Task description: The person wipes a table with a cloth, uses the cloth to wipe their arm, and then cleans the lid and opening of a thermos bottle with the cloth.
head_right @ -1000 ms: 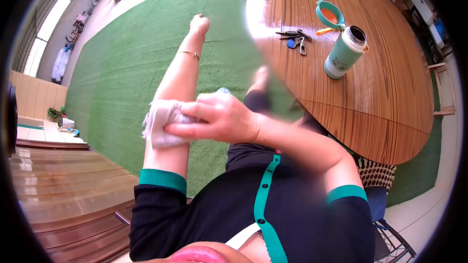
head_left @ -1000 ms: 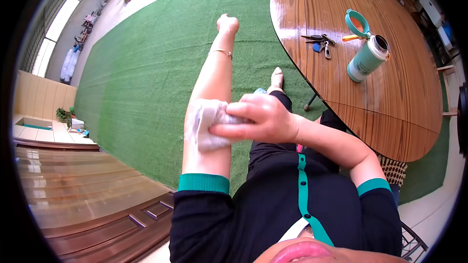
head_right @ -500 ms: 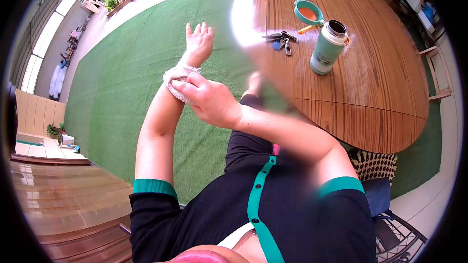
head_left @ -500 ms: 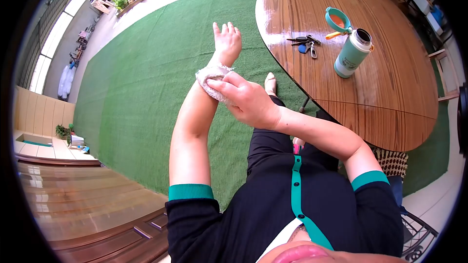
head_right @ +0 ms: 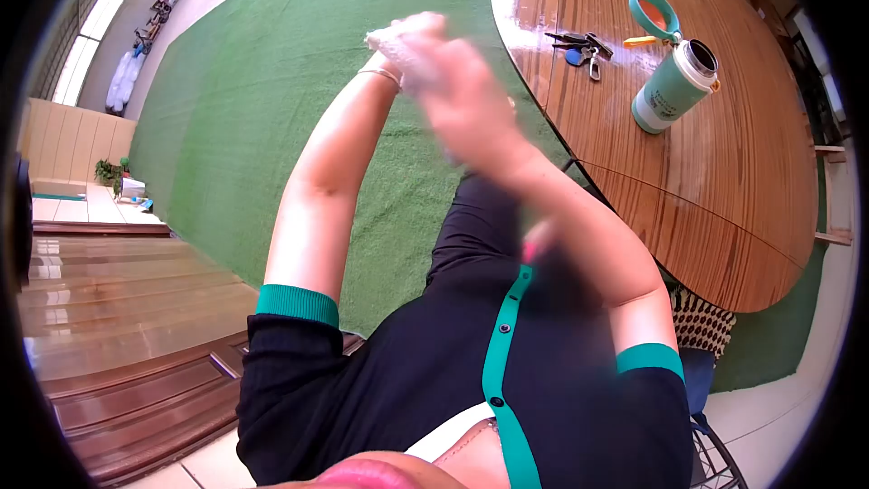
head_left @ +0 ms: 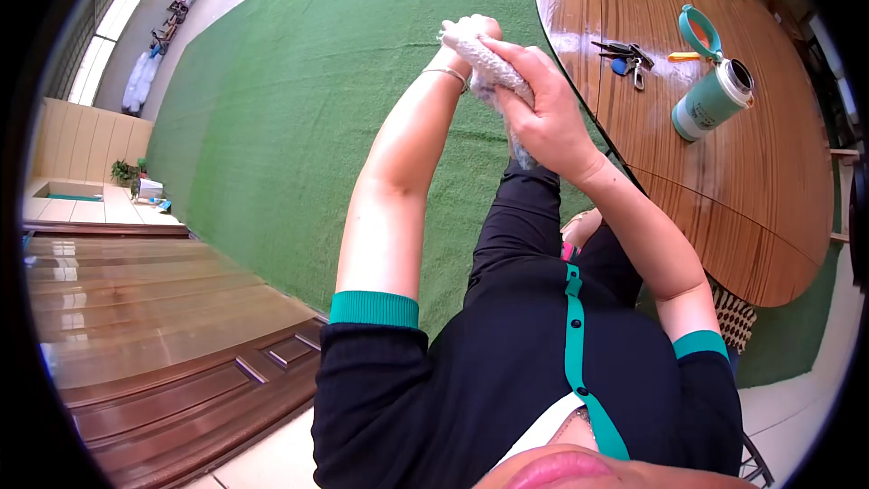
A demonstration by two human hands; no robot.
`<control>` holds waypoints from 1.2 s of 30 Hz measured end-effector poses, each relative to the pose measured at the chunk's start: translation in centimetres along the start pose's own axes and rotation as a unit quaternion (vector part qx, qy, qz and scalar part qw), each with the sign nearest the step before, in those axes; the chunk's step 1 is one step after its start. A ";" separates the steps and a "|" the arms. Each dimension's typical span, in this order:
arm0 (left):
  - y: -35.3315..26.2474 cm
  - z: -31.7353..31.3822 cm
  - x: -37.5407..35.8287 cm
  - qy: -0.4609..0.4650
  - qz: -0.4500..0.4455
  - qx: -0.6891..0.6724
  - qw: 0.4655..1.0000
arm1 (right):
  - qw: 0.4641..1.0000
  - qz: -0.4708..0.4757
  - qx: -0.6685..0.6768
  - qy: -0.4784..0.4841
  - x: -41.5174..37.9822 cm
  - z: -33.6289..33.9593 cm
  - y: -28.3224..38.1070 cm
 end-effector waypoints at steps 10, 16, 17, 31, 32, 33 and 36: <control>6.1 -6.6 6.6 0.125 0.225 -0.123 0.958 | 0.925 0.058 0.247 0.283 -6.6 -1.9 10.9; 7.1 -4.7 -2.1 0.029 0.166 -0.525 0.834 | 0.853 0.034 0.359 0.376 -4.9 0.7 8.6; 6.7 -4.4 -3.3 0.019 0.153 -0.604 0.782 | 0.880 -0.019 0.345 0.327 -4.4 1.8 8.2; 5.5 -7.2 6.7 -0.025 0.289 -0.757 0.586 | 0.865 -0.034 0.246 0.436 -8.5 8.3 6.1; 5.9 -8.4 7.0 0.011 0.268 -0.713 0.648 | 0.889 -0.065 0.202 0.405 -8.7 11.2 6.5; 5.6 -9.0 6.7 0.046 0.227 -0.657 0.717 | 0.914 -0.104 0.163 0.357 -8.9 14.2 7.3; 4.3 -9.0 3.6 0.177 0.076 -0.673 0.714 | 0.940 -0.178 -0.175 0.232 -11.9 23.5 9.9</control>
Point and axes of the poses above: each hand's wrist, its own x-axis towards the middle knuckle, its own z-axis out of the back of the hand, y = z × x, the point moved 1 cm from there along x, towards the middle knuckle, and after that the axes turned 1 degree about -y, right-handed, at the moved point
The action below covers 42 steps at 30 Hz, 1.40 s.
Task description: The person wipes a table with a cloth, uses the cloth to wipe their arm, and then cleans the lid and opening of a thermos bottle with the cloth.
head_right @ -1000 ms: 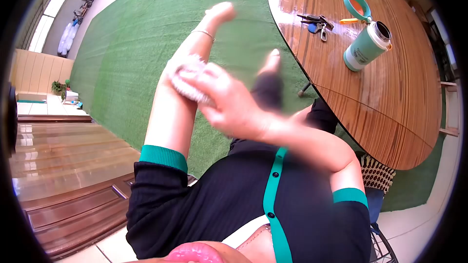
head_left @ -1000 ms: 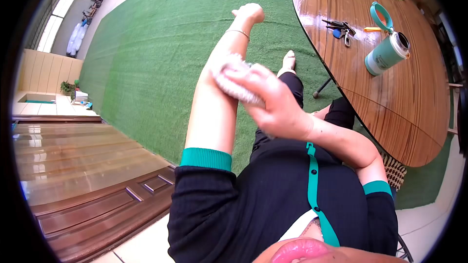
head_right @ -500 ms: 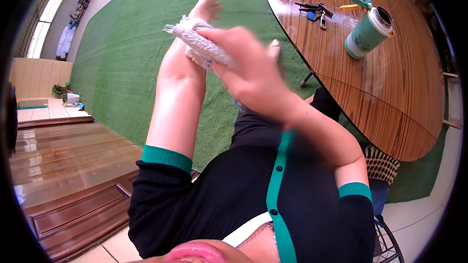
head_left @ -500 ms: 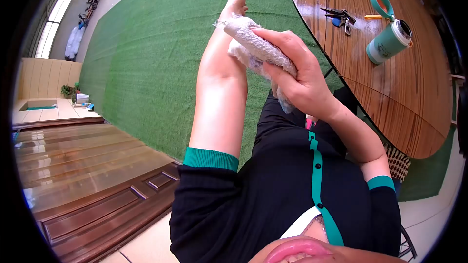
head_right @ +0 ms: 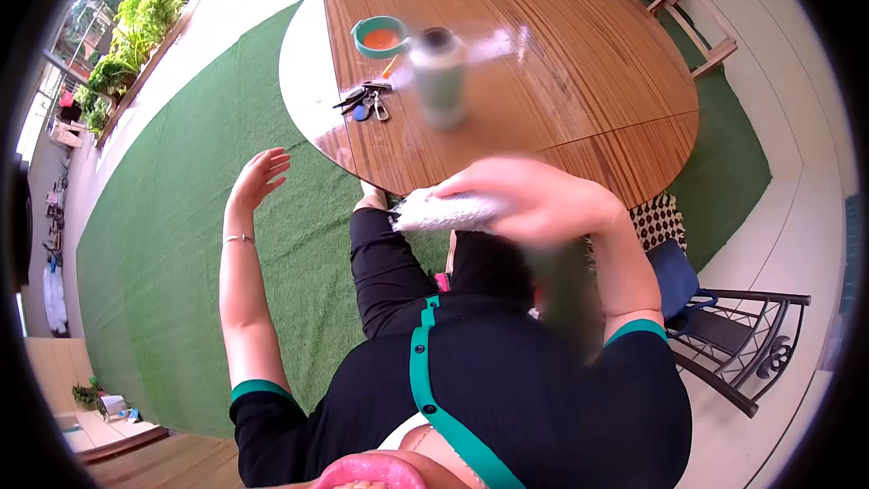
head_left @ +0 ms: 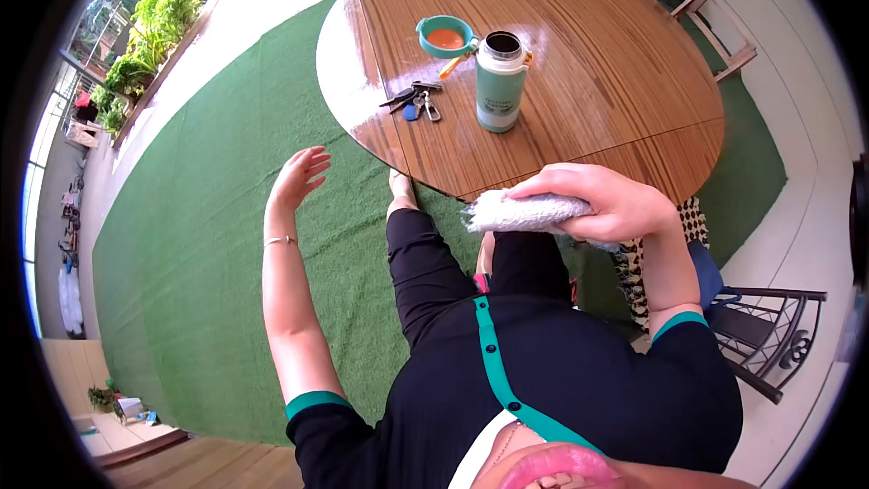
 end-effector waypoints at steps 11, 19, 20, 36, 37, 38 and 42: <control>-7.0 -11.5 -7.3 0.092 -0.215 0.169 0.958 | 0.780 -0.329 -0.484 -0.222 -7.8 8.7 -12.4; -6.5 -22.1 -7.0 0.071 -0.385 0.283 0.876 | 0.906 -0.205 -0.177 -0.324 3.6 5.2 -13.5; -6.3 -23.1 -6.4 0.067 -0.401 0.275 0.871 | 0.914 -0.158 -0.140 -0.348 4.5 4.9 -15.8; -8.0 -34.3 -1.1 -0.026 -0.429 -0.034 0.902 | 0.906 -0.097 -0.138 -0.388 9.3 2.5 -19.3; -8.2 -34.7 -1.5 -0.058 -0.411 -0.050 0.908 | 0.904 -0.102 -0.136 -0.392 8.9 2.3 -18.7; -7.9 -35.1 -0.9 -0.054 -0.410 -0.046 0.909 | 0.911 -0.112 -0.140 -0.371 8.8 2.1 -17.1; -7.7 -35.6 0.6 -0.102 -0.406 -0.015 0.908 | 0.908 -0.103 -0.219 -0.341 9.0 1.8 -13.8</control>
Point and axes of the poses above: each hand's wrist, its own x-axis towards the middle knuckle, its own z-axis out of the back of the hand, y = z × x, the point moved 1 cm from there along x, towards the middle knuckle, and after that the axes turned 1 degree about -y, right-handed, at the moved point
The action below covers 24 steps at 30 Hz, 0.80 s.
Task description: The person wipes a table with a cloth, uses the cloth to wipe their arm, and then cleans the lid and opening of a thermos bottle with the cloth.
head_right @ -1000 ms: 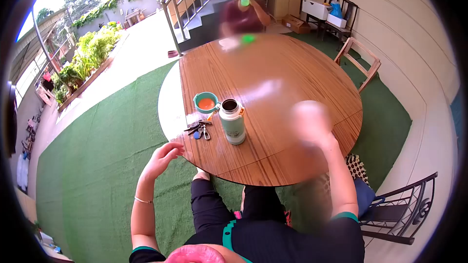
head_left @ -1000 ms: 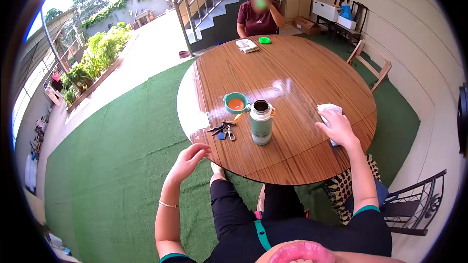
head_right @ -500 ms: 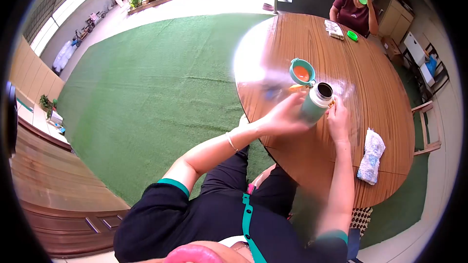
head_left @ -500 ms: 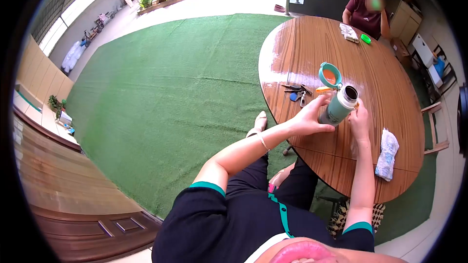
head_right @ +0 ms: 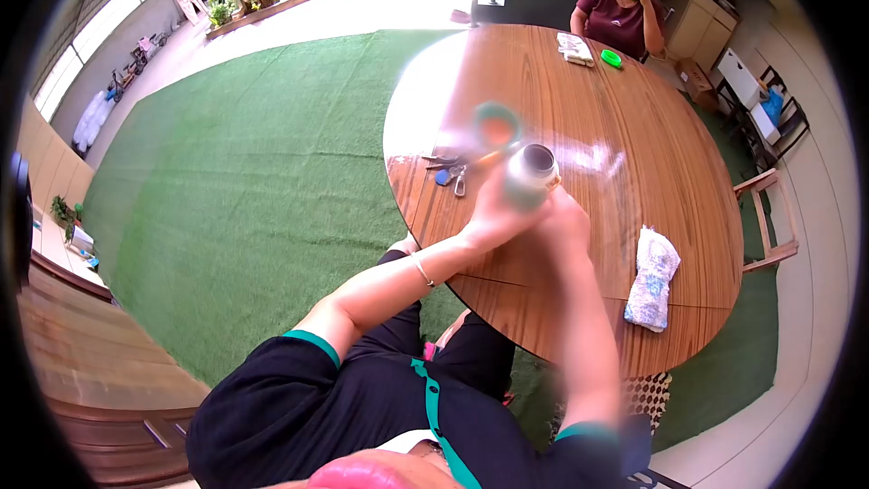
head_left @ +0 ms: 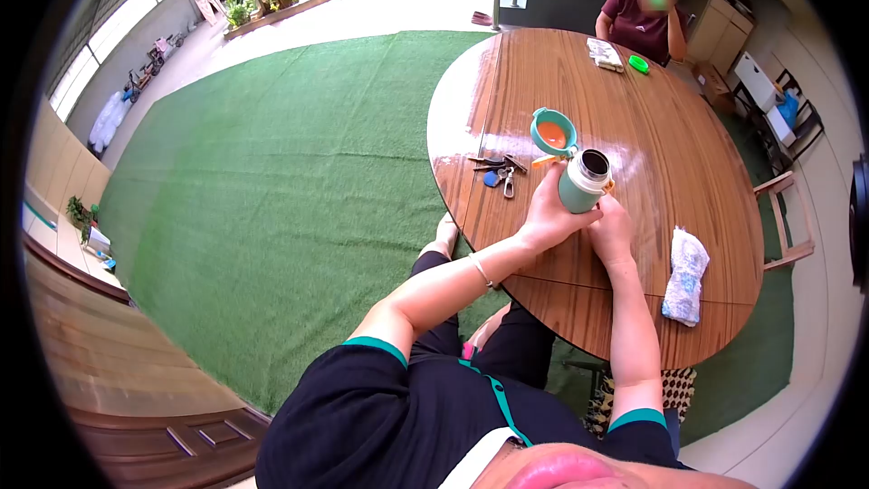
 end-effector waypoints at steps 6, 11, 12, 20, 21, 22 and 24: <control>-2.7 1.5 -1.0 -0.031 -0.008 -0.039 0.999 | 0.992 -0.075 -0.057 0.083 0.4 -0.8 -2.5; -3.3 3.0 -0.9 -0.023 -0.014 0.023 0.999 | 0.997 -0.018 -0.065 0.039 0.1 -0.8 -0.8; -3.0 3.3 -0.9 -0.011 -0.029 0.018 0.999 | 0.997 -0.014 -0.065 0.041 0.0 -0.2 -0.2; -2.1 4.3 -1.0 0.033 -0.012 0.065 0.997 | 0.997 -0.057 -0.035 0.045 -0.3 -1.7 -2.5; -1.9 4.3 -1.0 0.035 -0.015 0.064 0.997 | 0.997 -0.025 -0.064 0.041 -0.2 -1.7 -2.3; -2.0 4.2 -1.1 0.027 -0.025 0.037 0.999 | 0.995 0.003 -0.095 0.038 -0.3 -1.5 -2.2; -2.2 4.2 -1.5 0.022 -0.036 0.003 0.999 | 0.996 0.001 -0.081 0.030 -0.4 -1.9 -2.9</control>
Point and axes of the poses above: each hand's wrist, its own x-axis towards the middle knuckle, its own z-axis out of the back of the hand, y = z × x, the point moved 1 cm from there along x, towards the middle knuckle, and after that the axes turned 1 degree about -y, right-handed, at the moved point
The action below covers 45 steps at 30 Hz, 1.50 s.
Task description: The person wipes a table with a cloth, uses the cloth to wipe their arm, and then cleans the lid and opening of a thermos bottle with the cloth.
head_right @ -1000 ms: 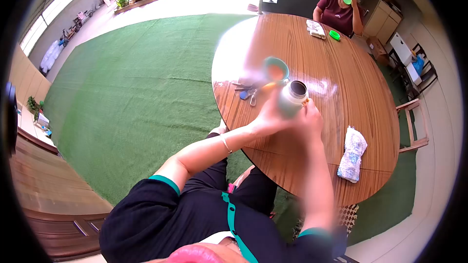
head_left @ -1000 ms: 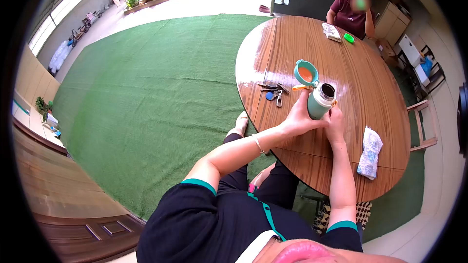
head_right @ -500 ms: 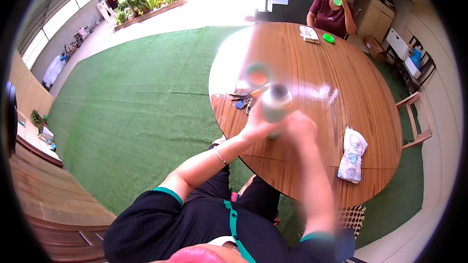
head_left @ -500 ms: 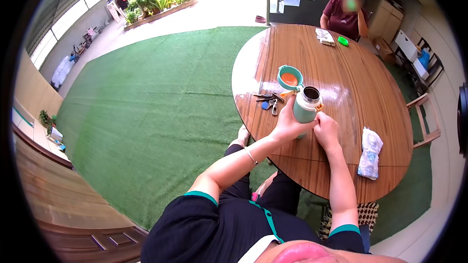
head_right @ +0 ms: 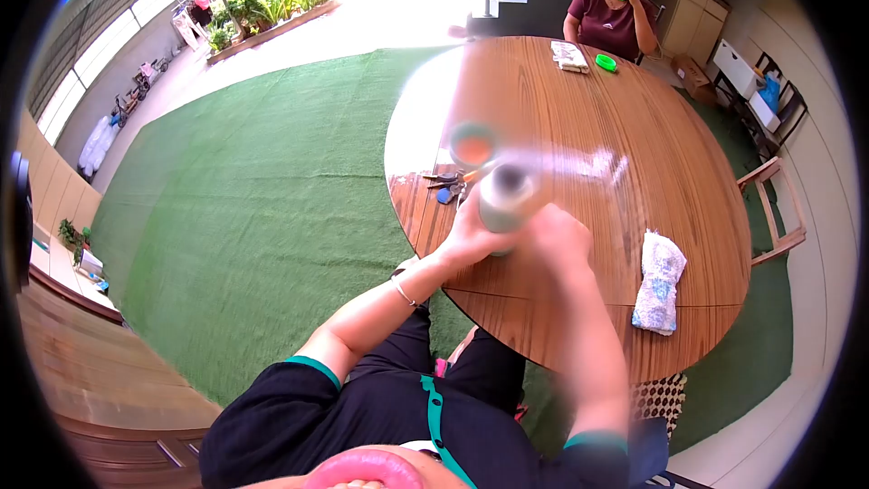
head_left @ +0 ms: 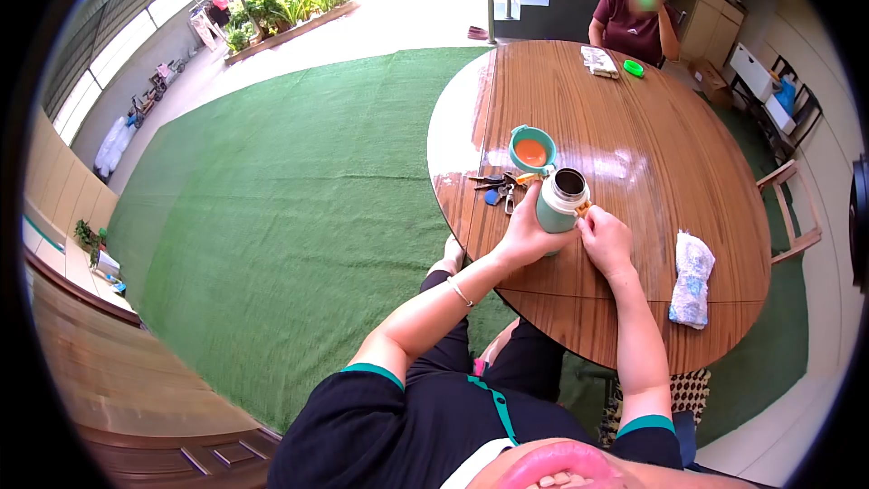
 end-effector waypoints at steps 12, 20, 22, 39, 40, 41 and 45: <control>1.3 0.0 -1.0 0.026 0.052 -0.056 0.997 | 0.997 -0.063 0.008 0.050 0.4 0.3 0.2; 1.6 -0.2 -1.0 0.015 0.051 -0.056 0.997 | 0.995 -0.073 0.014 0.072 0.3 0.6 0.5; 1.6 -0.2 -0.9 0.020 0.043 -0.068 0.997 | 0.994 -0.078 0.016 0.071 0.4 0.4 0.4; 1.4 -0.1 -1.0 0.024 0.032 -0.068 0.997 | 0.999 -0.043 0.004 0.014 0.2 -0.2 -0.1; 1.3 -0.1 -1.0 0.024 0.046 -0.072 0.996 | 0.999 -0.034 -0.005 0.015 0.3 0.1 0.3; 1.2 -0.2 -1.2 0.026 0.052 -0.075 0.996 | 0.999 -0.026 -0.014 0.017 0.2 0.4 0.7; 0.4 0.1 -1.0 0.021 0.043 -0.045 0.998 | 0.999 0.005 -0.035 0.019 0.2 1.9 2.3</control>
Point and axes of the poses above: each hand's wrist, its own x-axis towards the middle knuckle, its own z-axis out of the back of the hand, y = z × x, the point moved 1 cm from there along x, towards the middle knuckle, and after that the axes turned 1 degree about -y, right-handed, at the moved point
